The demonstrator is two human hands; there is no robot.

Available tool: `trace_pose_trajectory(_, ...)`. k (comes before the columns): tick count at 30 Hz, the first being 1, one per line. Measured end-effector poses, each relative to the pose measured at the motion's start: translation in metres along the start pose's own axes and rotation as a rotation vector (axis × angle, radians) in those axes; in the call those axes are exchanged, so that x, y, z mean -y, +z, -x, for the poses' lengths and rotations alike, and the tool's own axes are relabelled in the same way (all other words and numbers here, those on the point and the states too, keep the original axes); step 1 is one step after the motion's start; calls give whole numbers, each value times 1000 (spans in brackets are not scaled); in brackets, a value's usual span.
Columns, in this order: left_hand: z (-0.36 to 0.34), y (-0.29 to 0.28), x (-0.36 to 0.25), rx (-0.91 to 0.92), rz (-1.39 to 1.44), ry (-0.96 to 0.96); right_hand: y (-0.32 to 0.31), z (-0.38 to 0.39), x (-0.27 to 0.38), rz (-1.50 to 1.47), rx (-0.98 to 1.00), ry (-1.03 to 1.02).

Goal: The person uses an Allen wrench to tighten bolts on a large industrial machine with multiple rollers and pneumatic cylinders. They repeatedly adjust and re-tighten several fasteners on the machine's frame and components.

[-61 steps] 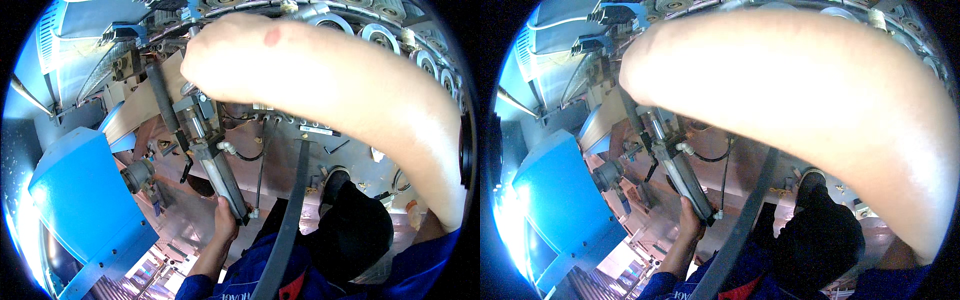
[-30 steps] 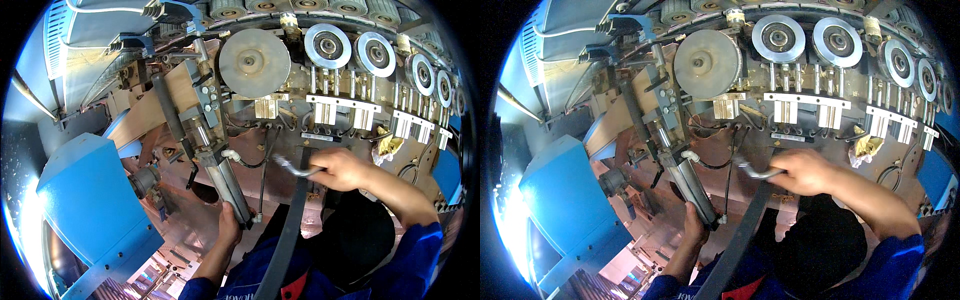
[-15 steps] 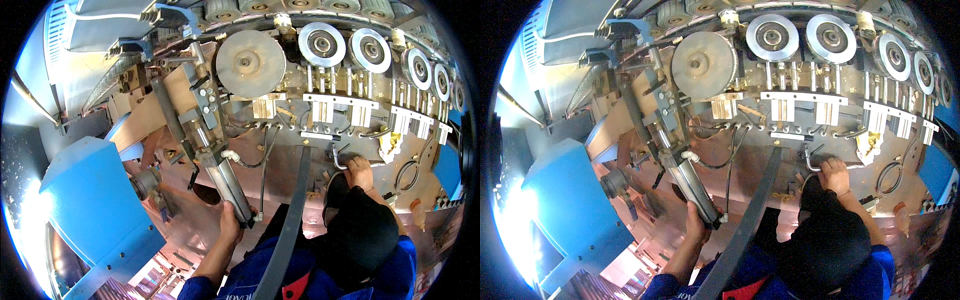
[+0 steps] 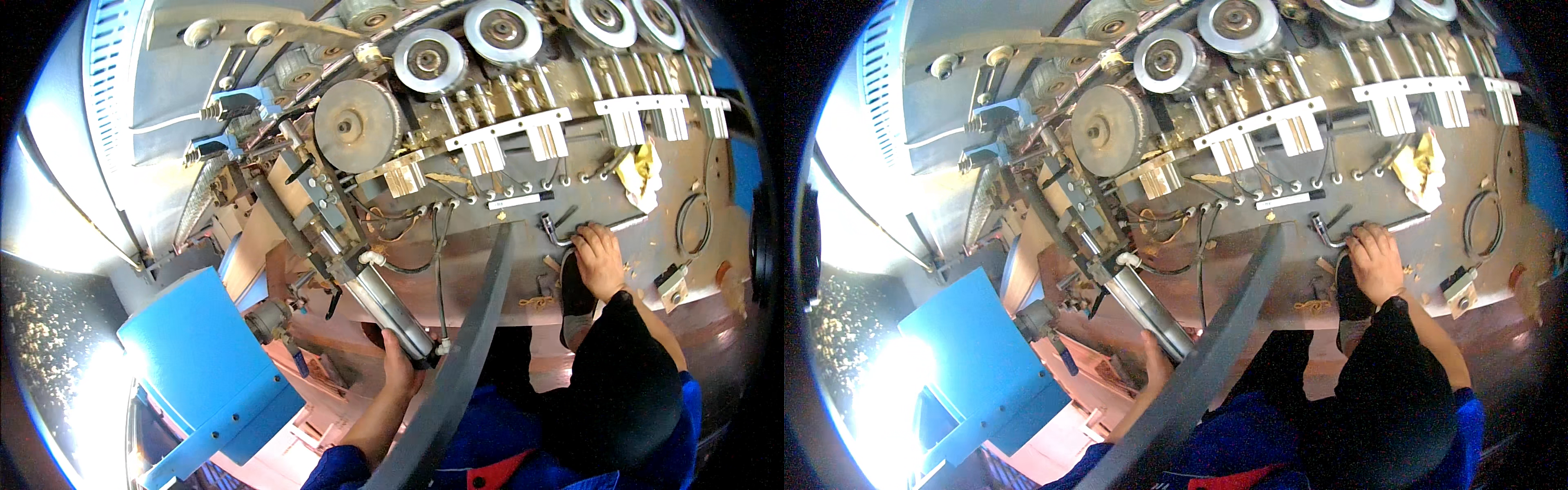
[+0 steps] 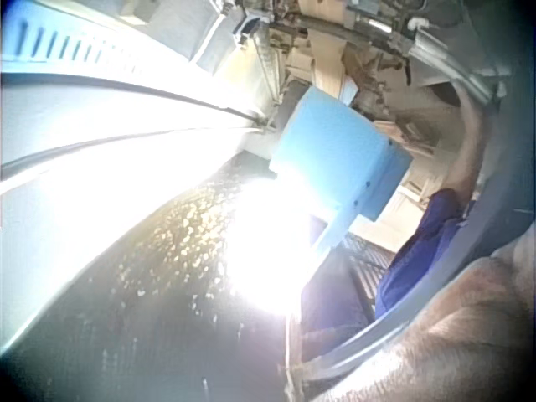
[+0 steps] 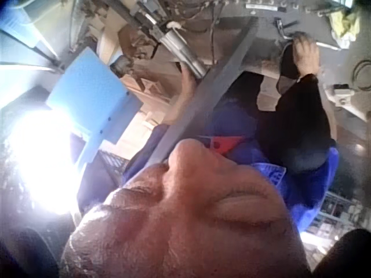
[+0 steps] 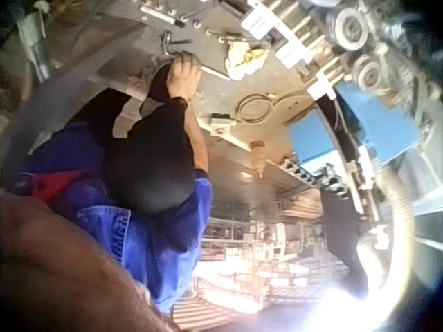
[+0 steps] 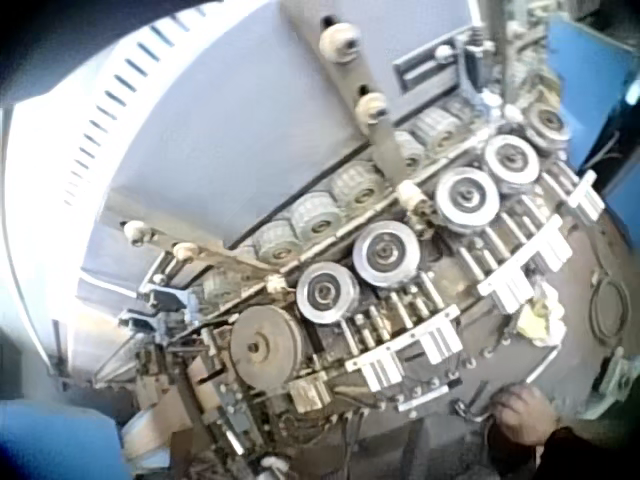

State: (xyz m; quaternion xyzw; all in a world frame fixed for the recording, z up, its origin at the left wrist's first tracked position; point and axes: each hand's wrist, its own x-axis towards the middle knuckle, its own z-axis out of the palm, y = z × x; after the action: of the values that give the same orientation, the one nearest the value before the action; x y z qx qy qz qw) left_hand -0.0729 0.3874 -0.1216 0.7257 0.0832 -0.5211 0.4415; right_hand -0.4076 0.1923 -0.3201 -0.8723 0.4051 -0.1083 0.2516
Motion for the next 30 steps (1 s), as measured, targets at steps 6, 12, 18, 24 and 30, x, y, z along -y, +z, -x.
trace_pose_trajectory(6,13,-23,11,-242,-449,445,-5,23,18,-130,15,-163)
trace_pose_trajectory(12,-18,42,-117,-423,-1151,1130,9,46,17,-171,-72,-205)
trace_pose_trajectory(18,-100,62,-194,-570,-1649,1253,15,41,18,-202,-121,-225)
trace_pose_trajectory(24,-107,77,-213,-618,-1942,1123,16,51,18,-210,-125,-206)
trace_pose_trajectory(30,-112,80,-228,-487,-2037,1085,14,50,20,-223,-128,-210)
